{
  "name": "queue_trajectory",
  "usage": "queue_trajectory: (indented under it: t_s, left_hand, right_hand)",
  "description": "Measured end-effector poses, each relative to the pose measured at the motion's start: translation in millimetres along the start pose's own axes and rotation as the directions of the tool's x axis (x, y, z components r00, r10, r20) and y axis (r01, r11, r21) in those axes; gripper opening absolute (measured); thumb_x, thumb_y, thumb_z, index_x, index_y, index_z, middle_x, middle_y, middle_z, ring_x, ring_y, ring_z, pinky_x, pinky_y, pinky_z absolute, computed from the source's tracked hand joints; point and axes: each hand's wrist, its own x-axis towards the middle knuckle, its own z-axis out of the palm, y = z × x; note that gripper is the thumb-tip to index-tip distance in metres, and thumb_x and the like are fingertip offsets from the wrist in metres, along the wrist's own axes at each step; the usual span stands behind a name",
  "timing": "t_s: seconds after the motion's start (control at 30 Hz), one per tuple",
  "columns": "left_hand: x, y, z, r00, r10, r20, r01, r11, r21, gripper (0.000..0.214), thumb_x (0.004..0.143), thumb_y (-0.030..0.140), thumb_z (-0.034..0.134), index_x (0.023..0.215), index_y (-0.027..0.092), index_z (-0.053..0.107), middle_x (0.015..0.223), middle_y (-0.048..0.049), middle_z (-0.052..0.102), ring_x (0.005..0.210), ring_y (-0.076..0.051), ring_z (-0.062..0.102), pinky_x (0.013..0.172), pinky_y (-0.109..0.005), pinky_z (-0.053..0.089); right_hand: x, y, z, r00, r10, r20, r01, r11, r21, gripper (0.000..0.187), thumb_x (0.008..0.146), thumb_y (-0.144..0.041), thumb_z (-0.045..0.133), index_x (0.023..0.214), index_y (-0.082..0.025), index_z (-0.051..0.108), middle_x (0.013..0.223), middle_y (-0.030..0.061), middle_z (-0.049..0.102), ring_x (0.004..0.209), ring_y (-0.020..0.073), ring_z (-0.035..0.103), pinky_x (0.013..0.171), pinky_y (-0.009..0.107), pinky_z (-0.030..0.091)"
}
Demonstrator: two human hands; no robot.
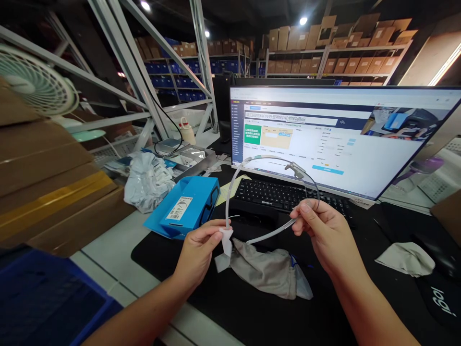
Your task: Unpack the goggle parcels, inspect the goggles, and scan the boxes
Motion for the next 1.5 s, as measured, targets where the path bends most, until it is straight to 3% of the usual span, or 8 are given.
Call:
queue_trajectory:
  t_s: [0.5,0.63,0.8,0.97,1.13,1.23,1.33,1.5]
  left_hand:
    - [-0.2,3.0,2.2,0.998,-0.052,-0.041,0.049,0.996,-0.069,0.013,0.083,0.037,0.080,0.089,0.025,0.083,0.110,-0.0070,0.076,0.105,-0.022,0.068,0.096,-0.033,0.053]
    - [-1.0,8.0,6.4,0.991,-0.105,-0.079,0.094,0.987,-0.128,0.019,0.080,0.040,0.082,0.085,0.022,0.083,0.105,-0.0078,0.077,0.100,-0.021,0.070,0.093,-0.030,0.054]
    - [4.1,22.2,12.0,0.959,-0.256,-0.126,0.195,0.911,-0.362,0.028,0.069,0.044,0.090,0.082,0.021,0.081,0.095,-0.0057,0.079,0.088,-0.017,0.072,0.087,-0.027,0.056]
    - [11.5,35.2,9.1,0.956,-0.234,-0.178,0.148,0.906,-0.398,0.031,0.063,0.043,0.093,0.077,0.019,0.079,0.095,-0.0044,0.078,0.085,-0.016,0.071,0.089,-0.029,0.056]
    - [5.7,34.5,4.7,0.995,-0.006,-0.097,0.008,1.000,0.012,0.023,0.084,0.044,0.076,0.082,0.021,0.080,0.109,-0.0069,0.072,0.101,-0.020,0.065,0.091,-0.030,0.053]
    - [-2.7,34.1,1.6,0.991,0.129,-0.016,-0.120,0.954,0.273,0.022,0.092,0.038,0.066,0.087,0.022,0.081,0.105,-0.0087,0.067,0.095,-0.020,0.064,0.082,-0.028,0.054]
    - [-11.3,37.0,0.8,0.989,0.121,0.085,-0.137,0.967,0.216,0.021,0.093,0.030,0.061,0.100,0.022,0.079,0.103,-0.0084,0.062,0.073,-0.015,0.062,0.061,-0.025,0.055]
    - [-18.2,42.5,6.4,0.971,0.161,0.178,-0.169,0.985,0.026,0.033,0.076,0.010,0.070,0.106,0.025,0.071,0.112,-0.0057,0.054,0.076,-0.012,0.061,0.068,-0.029,0.063]
  right_hand:
    - [-0.6,0.8,-2.2,1.000,0.004,0.006,-0.004,1.000,-0.012,0.024,0.079,-0.042,0.083,0.082,-0.021,0.072,0.078,0.0015,0.070,0.055,0.0077,0.058,0.051,0.016,0.051]
    - [-0.7,0.8,0.8,0.996,0.018,0.091,-0.011,0.997,-0.079,0.025,0.082,-0.044,0.080,0.081,-0.020,0.071,0.074,0.0019,0.070,0.055,0.0082,0.059,0.053,0.017,0.051]
    - [-7.4,-2.8,4.8,0.915,0.159,0.371,-0.040,0.950,-0.310,0.034,0.090,-0.051,0.070,0.082,-0.017,0.070,0.065,0.0038,0.069,0.059,0.0121,0.063,0.059,0.021,0.053]
    - [-15.2,-10.2,-0.8,0.844,0.272,0.463,0.025,0.841,-0.540,0.035,0.089,-0.053,0.069,0.078,-0.019,0.064,0.063,0.0009,0.066,0.059,0.0145,0.062,0.055,0.023,0.050]
    - [-14.2,-19.2,-11.0,0.897,0.049,0.439,0.286,0.691,-0.663,0.030,0.092,-0.049,0.063,0.078,-0.023,0.070,0.069,0.0015,0.070,0.063,0.0170,0.063,0.057,0.025,0.049]
    - [-14.4,-22.8,-11.4,0.910,-0.136,0.392,0.392,0.593,-0.704,0.023,0.089,-0.045,0.066,0.084,-0.026,0.077,0.078,0.0023,0.076,0.068,0.0211,0.070,0.060,0.029,0.053]
    - [-17.8,-24.1,-7.5,0.899,-0.250,0.360,0.438,0.553,-0.709,0.017,0.086,-0.041,0.070,0.087,-0.027,0.080,0.085,0.0026,0.079,0.074,0.0254,0.074,0.066,0.033,0.059]
    - [-27.5,-25.0,-1.7,0.844,-0.370,0.388,0.535,0.536,-0.653,0.013,0.086,-0.033,0.071,0.093,-0.029,0.081,0.095,0.0015,0.080,0.083,0.0258,0.077,0.076,0.036,0.064]
